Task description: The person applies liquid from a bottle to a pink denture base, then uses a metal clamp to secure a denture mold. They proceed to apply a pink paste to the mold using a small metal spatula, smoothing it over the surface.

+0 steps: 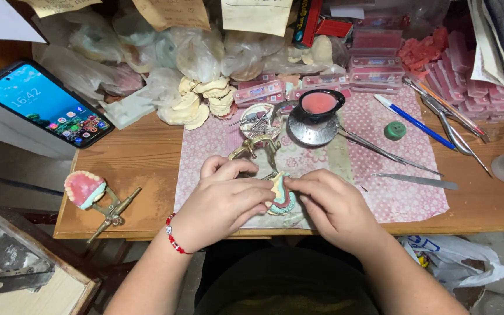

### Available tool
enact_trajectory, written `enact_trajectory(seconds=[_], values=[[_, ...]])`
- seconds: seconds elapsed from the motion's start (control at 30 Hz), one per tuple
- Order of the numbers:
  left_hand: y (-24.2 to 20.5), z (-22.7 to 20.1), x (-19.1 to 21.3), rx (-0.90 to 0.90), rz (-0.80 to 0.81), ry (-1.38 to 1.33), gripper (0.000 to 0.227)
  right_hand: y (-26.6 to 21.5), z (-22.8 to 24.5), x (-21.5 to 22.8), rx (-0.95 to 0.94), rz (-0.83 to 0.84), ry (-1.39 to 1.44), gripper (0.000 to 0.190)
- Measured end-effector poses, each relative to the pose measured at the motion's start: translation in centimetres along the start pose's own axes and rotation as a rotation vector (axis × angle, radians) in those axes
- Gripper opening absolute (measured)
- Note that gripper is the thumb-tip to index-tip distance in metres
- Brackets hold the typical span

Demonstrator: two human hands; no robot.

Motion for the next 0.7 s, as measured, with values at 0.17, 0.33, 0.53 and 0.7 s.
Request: enact_trajectory(seconds=[0.17,0.33,0.53,0.7], values=[[-0.1,-0.5,0.2,-0.045,-0.029,0.031,0.022,-0.3,0.0,-0.1,0.035,-0.023,-0.017,0.022],[-0.2,-0.5,0.0,-0.06,-0.055,0.023,0.016,-0.3,0.1,-0.2,0.049,-0.012,-0.02,0.024],[0.0,-1.0,-0.1,-0.078,-0.078,0.033,0.016,-0.3,-0.1,-0.3,0.049,-0.011,-0.04,0.025],[0.9,-2.1,0.4,-0.107,-0.038,0.079,0.012,-0.3,0.0,-0.3,0.061,-0.013,-0.063,0.024]])
Point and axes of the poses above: each hand's wrist, its own y-axis towards the middle knuckle, its own x-axis out of the back of the hand, z = x × y, the point moved 6 cm from there along y, towards the middle knuckle, and after that the axes turned 6 degrees about -y, right-handed, at the moved point
